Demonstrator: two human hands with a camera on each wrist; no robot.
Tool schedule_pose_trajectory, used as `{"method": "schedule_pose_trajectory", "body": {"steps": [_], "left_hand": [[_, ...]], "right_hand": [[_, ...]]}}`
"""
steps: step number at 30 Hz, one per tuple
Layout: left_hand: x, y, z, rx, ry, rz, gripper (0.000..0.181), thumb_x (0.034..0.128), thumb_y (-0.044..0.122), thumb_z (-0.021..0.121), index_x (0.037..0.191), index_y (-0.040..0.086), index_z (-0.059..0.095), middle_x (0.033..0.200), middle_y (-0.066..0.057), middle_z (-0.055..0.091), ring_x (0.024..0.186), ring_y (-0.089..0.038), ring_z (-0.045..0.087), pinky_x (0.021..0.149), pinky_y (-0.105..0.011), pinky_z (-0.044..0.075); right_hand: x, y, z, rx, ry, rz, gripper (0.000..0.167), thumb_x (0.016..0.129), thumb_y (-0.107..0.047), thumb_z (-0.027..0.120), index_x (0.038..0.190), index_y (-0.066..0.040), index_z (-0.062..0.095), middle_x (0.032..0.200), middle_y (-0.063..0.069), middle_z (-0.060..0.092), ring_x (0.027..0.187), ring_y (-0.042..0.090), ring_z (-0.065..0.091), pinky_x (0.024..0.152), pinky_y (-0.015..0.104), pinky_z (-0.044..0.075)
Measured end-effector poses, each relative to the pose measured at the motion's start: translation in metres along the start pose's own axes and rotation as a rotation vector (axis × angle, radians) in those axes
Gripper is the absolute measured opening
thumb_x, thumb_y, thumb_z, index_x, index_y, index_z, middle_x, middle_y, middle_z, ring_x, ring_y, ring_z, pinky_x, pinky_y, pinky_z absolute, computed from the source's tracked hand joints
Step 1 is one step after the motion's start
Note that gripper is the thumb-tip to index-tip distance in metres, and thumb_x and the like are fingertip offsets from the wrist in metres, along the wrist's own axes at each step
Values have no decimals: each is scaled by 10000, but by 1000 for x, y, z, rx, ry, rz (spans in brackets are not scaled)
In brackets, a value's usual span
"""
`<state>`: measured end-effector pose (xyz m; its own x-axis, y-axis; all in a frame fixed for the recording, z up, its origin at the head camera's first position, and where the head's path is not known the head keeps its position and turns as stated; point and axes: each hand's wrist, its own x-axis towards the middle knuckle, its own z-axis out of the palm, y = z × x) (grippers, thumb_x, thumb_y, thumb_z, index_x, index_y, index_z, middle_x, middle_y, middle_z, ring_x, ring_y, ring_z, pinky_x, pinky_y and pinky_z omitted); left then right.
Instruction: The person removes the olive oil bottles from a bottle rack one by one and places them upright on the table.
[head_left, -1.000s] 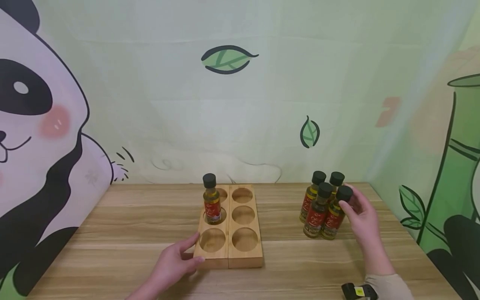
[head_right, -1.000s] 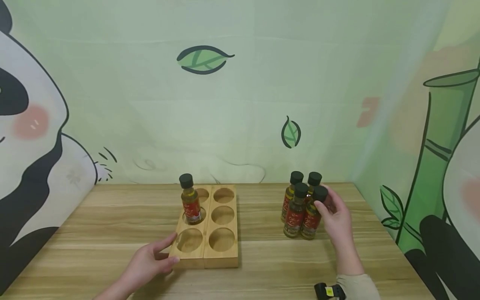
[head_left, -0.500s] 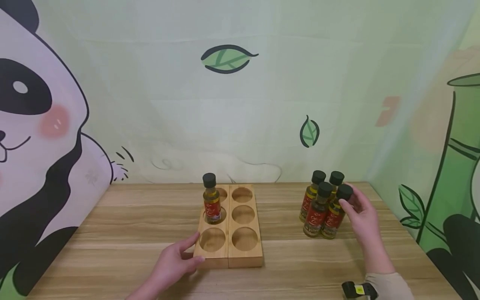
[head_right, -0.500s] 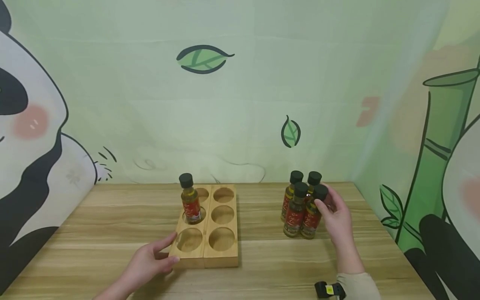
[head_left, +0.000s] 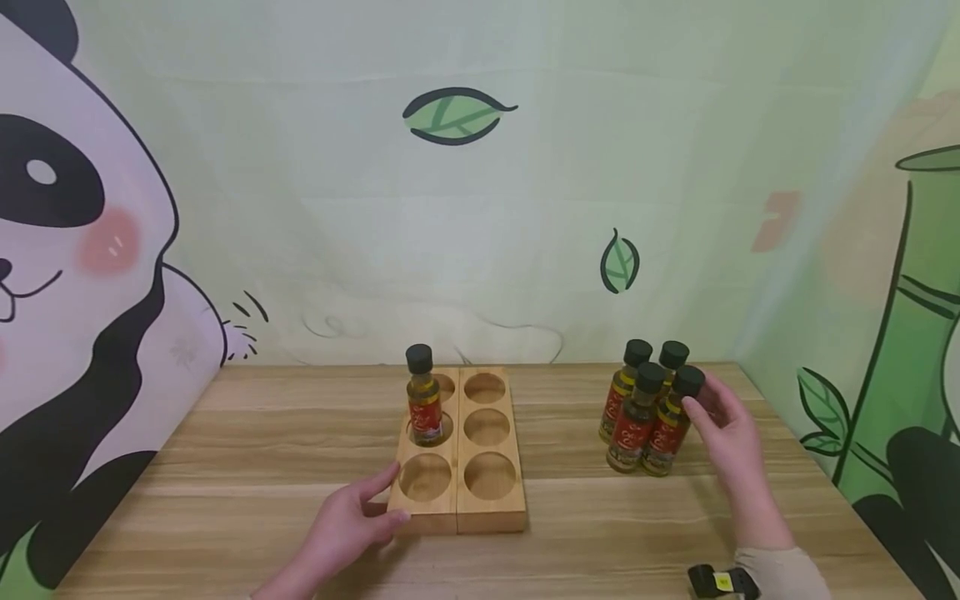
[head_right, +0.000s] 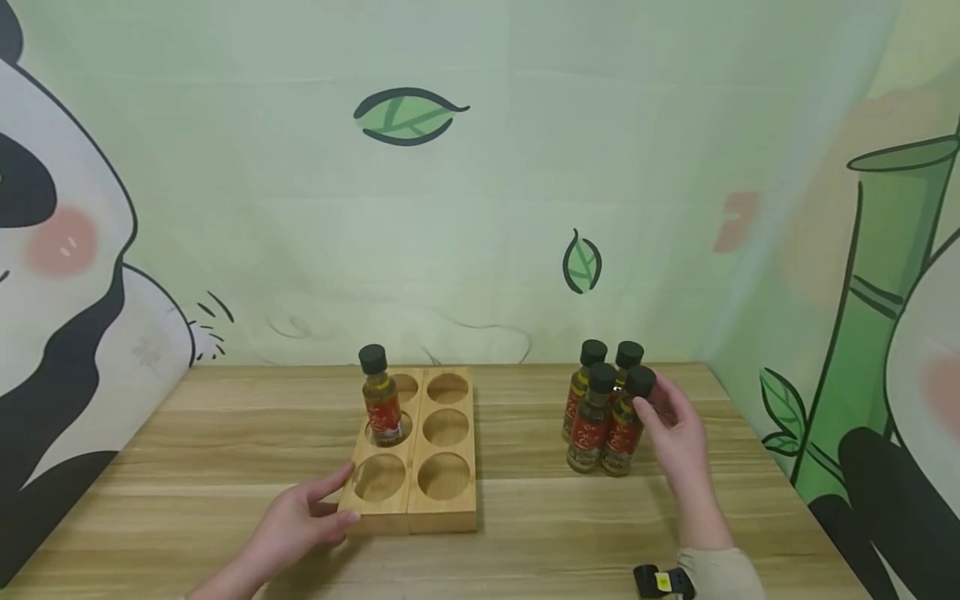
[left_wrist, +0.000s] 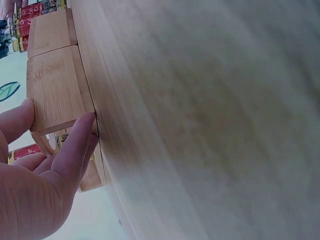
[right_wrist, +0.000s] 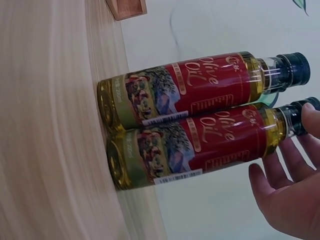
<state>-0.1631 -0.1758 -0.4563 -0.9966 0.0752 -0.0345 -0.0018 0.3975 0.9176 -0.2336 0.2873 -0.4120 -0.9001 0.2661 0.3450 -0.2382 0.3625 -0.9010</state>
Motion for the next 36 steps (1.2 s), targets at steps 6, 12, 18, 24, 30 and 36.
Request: {"method": "schedule_pose_trajectory", "body": {"steps": [6,12,18,24,30,36], "left_hand": [[2,-3,0,-11,-4,4,725,793,165,843,1429,44,515,1425,-228,496,938,-251,709,642,-284,593],[1,-2,0,-17,-3,3,724,796,152,839,1433,46,509,1435,-215,488,937,-254,710,637,-284,594],[0,-2,0,-17,2,6,717,794,131,838,1426,39,514,1425,-224,496,929,-257,712,627,-285,593],[1,-3,0,-21,2,1,716,795,128,836,1430,46,514,1427,-215,498,935,-255,710,630,-281,592],[0,-2,0,-21,-3,4,718,795,130,837,1428,36,512,1430,-226,490,947,-263,707,634,-290,594],[1,-3,1,-11,-7,-5,721,796,148,838,1432,51,513,1432,-204,498,954,-257,705,635,-284,591]], "right_hand": [[-2,-4,-9,-125,-60,-91,496,999,-158,616,1429,38,465,1244,112,604,1032,-114,486,893,42,392],[-5,-10,-18,-237,-128,-166,528,1002,-156,611,1450,47,421,1273,306,582,1228,288,529,1092,385,390],[-11,-16,-24,-274,-148,-200,567,993,-167,628,1470,35,399,1294,320,565,1267,523,424,1015,689,322],[-16,-19,-27,-324,-131,-254,544,972,-142,656,1444,26,444,1273,304,588,1230,525,463,979,693,351],[-21,-23,-31,-412,-116,-310,506,944,-146,692,1379,37,508,1245,273,616,1180,506,509,959,693,366],[-25,-25,-29,-464,-105,-415,527,871,-75,750,1344,32,544,1160,252,660,1087,477,564,927,679,392]]}}
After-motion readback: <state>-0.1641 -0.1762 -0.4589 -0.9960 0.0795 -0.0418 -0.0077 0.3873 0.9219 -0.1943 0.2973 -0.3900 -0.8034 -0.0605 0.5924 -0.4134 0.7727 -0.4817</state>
